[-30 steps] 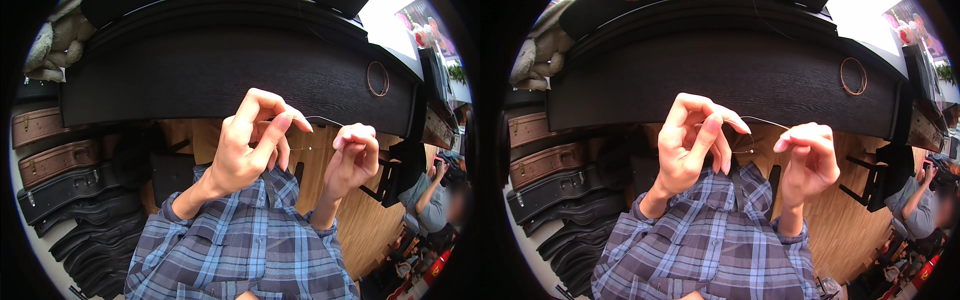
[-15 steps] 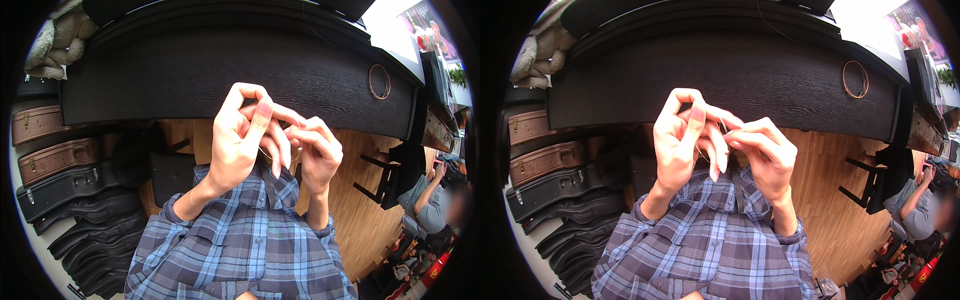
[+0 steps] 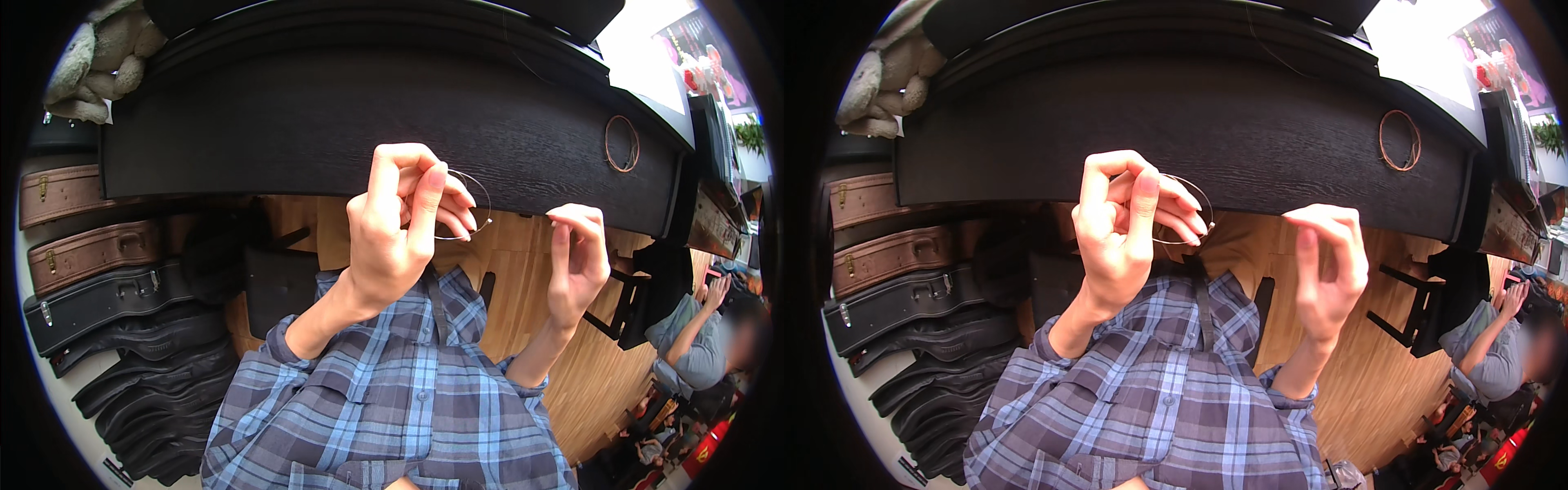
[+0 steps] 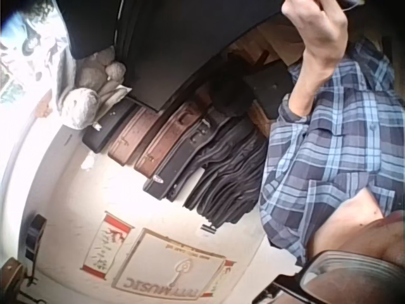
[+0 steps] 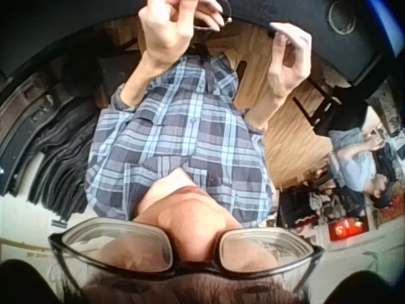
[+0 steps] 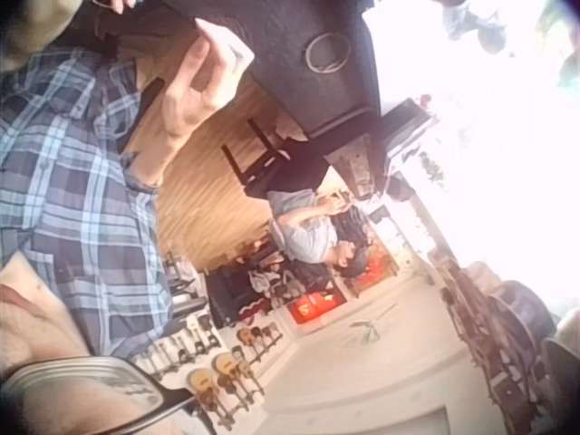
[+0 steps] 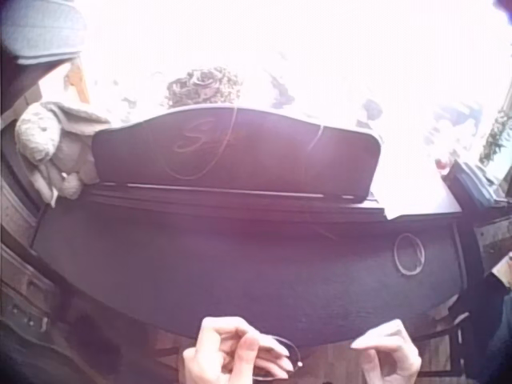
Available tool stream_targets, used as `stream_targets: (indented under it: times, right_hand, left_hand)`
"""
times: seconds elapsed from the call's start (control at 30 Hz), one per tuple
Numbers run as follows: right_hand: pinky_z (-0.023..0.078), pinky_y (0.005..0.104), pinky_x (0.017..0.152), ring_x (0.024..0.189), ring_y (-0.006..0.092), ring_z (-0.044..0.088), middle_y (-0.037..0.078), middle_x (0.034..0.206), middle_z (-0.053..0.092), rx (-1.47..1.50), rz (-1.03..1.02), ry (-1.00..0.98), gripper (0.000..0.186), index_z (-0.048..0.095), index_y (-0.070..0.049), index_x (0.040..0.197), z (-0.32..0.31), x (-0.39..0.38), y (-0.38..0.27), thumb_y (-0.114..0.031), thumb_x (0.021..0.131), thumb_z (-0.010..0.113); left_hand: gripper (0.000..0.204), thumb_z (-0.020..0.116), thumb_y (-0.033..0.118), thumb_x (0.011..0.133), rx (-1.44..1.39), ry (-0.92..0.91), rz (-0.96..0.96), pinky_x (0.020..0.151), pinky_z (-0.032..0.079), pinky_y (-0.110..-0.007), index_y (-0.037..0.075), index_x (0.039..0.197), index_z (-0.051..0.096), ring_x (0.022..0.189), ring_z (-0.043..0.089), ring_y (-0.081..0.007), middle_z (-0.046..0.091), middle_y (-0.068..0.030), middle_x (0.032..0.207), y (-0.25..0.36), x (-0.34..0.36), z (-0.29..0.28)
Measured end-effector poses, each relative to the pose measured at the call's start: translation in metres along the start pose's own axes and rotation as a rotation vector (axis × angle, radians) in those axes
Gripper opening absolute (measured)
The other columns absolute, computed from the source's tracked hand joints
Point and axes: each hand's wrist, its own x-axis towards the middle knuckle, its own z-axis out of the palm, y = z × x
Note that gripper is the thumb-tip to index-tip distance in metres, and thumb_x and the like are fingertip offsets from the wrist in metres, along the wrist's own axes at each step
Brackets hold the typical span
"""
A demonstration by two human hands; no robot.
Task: The person holds a thin metal wire and bends it into a circular loop, then twists the ends together to secure the shape. The person continues to adjust the loop's size and shape by hand.
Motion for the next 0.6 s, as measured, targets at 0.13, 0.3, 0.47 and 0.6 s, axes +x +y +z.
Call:
stream_targets:
  times: [0.13, 0.3, 0.47, 0.6]
  right_hand:
    - [0.047, 0.0287, 0.069, 0.083, 0.0155, 0.056, 0.005, 0.104, 0.063, -0.103, -0.045, -0.057, 0.026, 0.078, -0.01, 0.109, 0.026, -0.01, -0.026, -0.004, 0.084, 0.078]
    - [0.045, 0.0284, 0.067, 0.083, 0.0152, 0.05, 0.001, 0.098, 0.056, -0.327, -0.015, 0.036, 0.034, 0.079, -0.016, 0.112, 0.055, -0.006, -0.032, -0.009, 0.079, 0.084]
    - [0.043, 0.0263, 0.062, 0.078, 0.011, 0.05, 0.0, 0.093, 0.052, -0.122, -0.018, 0.084, 0.034, 0.08, -0.015, 0.106, 0.056, -0.005, -0.025, -0.005, 0.074, 0.087]
    - [0.043, 0.0279, 0.064, 0.081, 0.0108, 0.052, 0.002, 0.096, 0.051, 0.152, 0.05, -0.052, 0.021, 0.079, -0.01, 0.098, 0.05, -0.001, -0.01, -0.007, 0.079, 0.085]
  left_hand:
    - [0.009, 0.053, 0.002, 0.104, 0.098, 0.026, 0.113, 0.061, 0.064, -0.028, -0.004, 0.108, 0.048, 0.07, 0.075, -0.0189, 0.071, -0.0144, 0.082, -0.005, -0.002, 0.013]
    - [0.01, 0.057, 0.0, 0.102, 0.354, 0.037, 0.269, 0.06, 0.063, -0.026, -0.004, 0.108, 0.05, 0.076, 0.076, -0.0187, 0.071, -0.0102, 0.085, -0.004, -0.008, 0.014]
    - [0.013, 0.061, -0.001, 0.1, 0.404, 0.016, 0.286, 0.057, 0.061, -0.024, -0.003, 0.109, 0.052, 0.072, 0.076, -0.0165, 0.071, -0.0084, 0.086, -0.008, -0.011, 0.012]
    - [0.014, 0.061, -0.002, 0.1, 0.389, -0.022, 0.315, 0.054, 0.06, -0.023, -0.003, 0.11, 0.052, 0.071, 0.076, -0.0163, 0.071, -0.0077, 0.086, -0.013, -0.009, 0.008]
